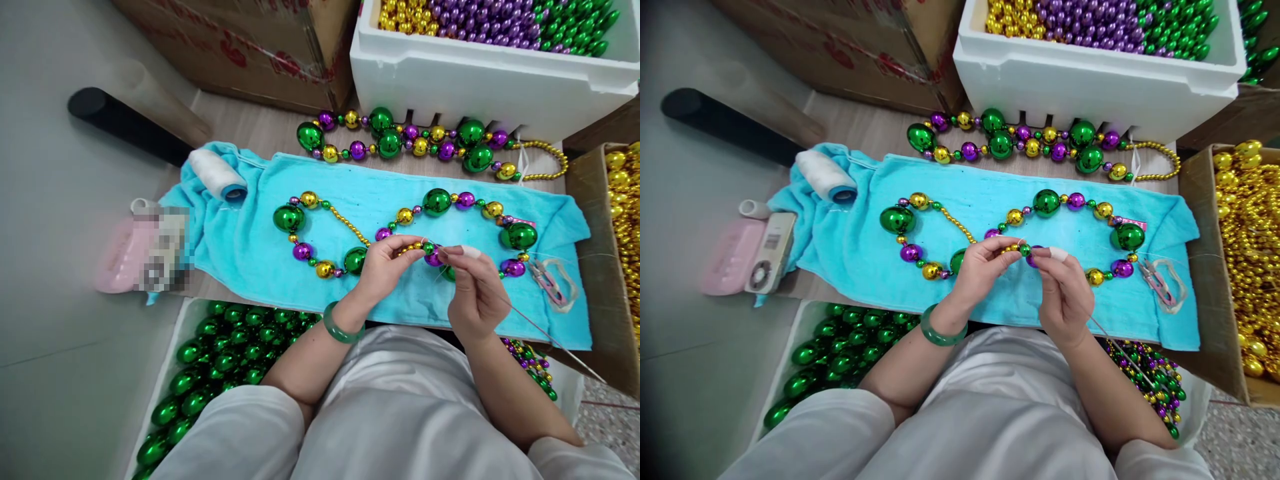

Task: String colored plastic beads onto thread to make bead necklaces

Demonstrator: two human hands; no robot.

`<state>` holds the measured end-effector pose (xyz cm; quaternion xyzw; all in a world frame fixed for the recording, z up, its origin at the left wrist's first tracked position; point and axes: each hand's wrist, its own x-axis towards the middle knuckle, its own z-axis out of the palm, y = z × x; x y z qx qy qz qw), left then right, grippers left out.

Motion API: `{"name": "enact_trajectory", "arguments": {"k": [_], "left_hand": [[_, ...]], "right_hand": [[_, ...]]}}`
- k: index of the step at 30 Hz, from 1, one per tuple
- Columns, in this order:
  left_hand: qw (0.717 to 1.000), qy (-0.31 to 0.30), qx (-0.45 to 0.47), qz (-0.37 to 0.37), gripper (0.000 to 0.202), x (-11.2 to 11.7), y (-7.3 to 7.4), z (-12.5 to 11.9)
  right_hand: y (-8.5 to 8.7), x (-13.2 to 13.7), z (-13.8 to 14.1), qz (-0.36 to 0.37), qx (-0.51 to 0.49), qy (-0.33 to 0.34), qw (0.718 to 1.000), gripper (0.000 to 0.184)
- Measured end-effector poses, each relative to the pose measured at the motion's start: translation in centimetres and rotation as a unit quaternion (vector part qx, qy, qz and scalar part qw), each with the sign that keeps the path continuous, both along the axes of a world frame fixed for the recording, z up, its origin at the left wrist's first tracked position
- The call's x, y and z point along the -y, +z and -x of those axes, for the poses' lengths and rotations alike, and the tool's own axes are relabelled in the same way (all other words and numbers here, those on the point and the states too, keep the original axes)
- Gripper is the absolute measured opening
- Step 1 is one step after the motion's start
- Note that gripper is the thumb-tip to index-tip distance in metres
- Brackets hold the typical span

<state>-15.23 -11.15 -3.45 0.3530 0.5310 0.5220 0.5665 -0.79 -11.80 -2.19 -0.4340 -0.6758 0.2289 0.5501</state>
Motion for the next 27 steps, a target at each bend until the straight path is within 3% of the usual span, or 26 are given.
{"name": "enact_trajectory", "arguments": {"k": [6, 27], "left_hand": [[1.000, 0.012, -0.018, -0.015, 0.022, 0.0, -0.1, -0.2], [0.994, 0.024, -0.091, -0.056, 0.021, 0.2, -0.6, -0.3]], "right_hand": [[-0.4, 0.0, -0.3, -0.042, 0.038, 0.019, 0.998, 0.031], [-1.3, -0.1, -0.6, -0.069, 0.084, 0.032, 0.994, 0.035]]}}
